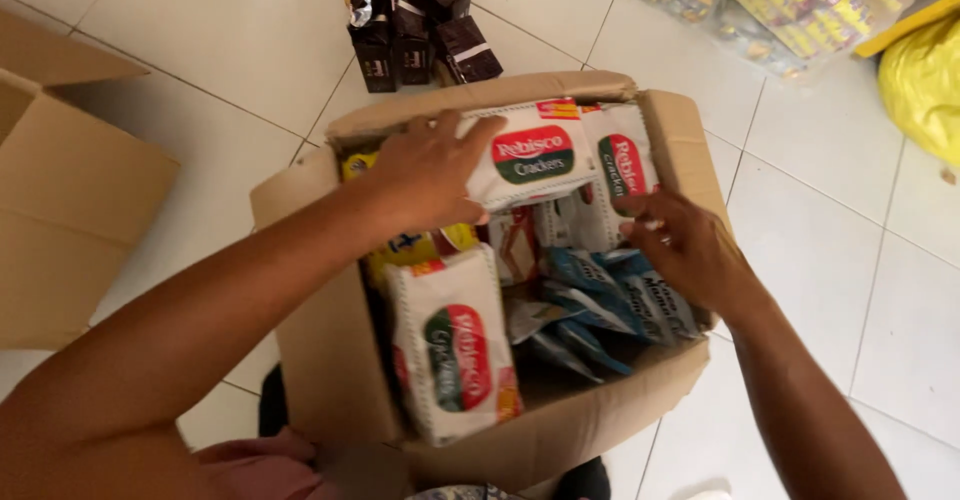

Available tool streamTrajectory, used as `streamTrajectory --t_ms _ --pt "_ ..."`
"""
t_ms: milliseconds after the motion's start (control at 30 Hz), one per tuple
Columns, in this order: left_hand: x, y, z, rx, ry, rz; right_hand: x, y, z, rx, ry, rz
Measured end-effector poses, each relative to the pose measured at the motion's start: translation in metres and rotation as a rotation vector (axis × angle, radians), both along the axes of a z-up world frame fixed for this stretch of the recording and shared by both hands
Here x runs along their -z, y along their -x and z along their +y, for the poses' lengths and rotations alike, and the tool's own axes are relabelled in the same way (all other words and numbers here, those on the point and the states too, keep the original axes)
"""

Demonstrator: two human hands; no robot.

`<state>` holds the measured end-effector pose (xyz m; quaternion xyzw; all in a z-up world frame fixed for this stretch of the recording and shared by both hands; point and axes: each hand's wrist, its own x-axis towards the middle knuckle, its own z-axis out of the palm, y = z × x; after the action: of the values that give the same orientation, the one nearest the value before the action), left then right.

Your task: Packing various grocery items, specifically Rebisco crackers and Coco Mama pouches, into a cardboard box.

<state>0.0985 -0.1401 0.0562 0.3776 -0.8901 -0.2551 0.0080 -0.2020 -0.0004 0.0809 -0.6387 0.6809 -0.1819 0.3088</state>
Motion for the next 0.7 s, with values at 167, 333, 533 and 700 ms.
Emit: streamTrajectory --t_ms 167,333,533,700 --pt "0.006 -0.012 -0.029 0.071 0.004 0.102 0.023 -0.026 -0.046 0.094 0.051 0.028" --pt "0.027 -0.022 -0.054 0.142 0.044 0.228 0.031 -0.058 -0.077 0.176 0.116 0.198" --pt "0.044 -0.024 -0.076 0.201 -0.012 0.313 0.043 -0.089 -0.091 0.253 -0.094 0.284" --pt "0.048 -0.025 -0.095 0.257 -0.131 0.371 0.065 -0.079 -0.097 0.056 0.188 0.306"
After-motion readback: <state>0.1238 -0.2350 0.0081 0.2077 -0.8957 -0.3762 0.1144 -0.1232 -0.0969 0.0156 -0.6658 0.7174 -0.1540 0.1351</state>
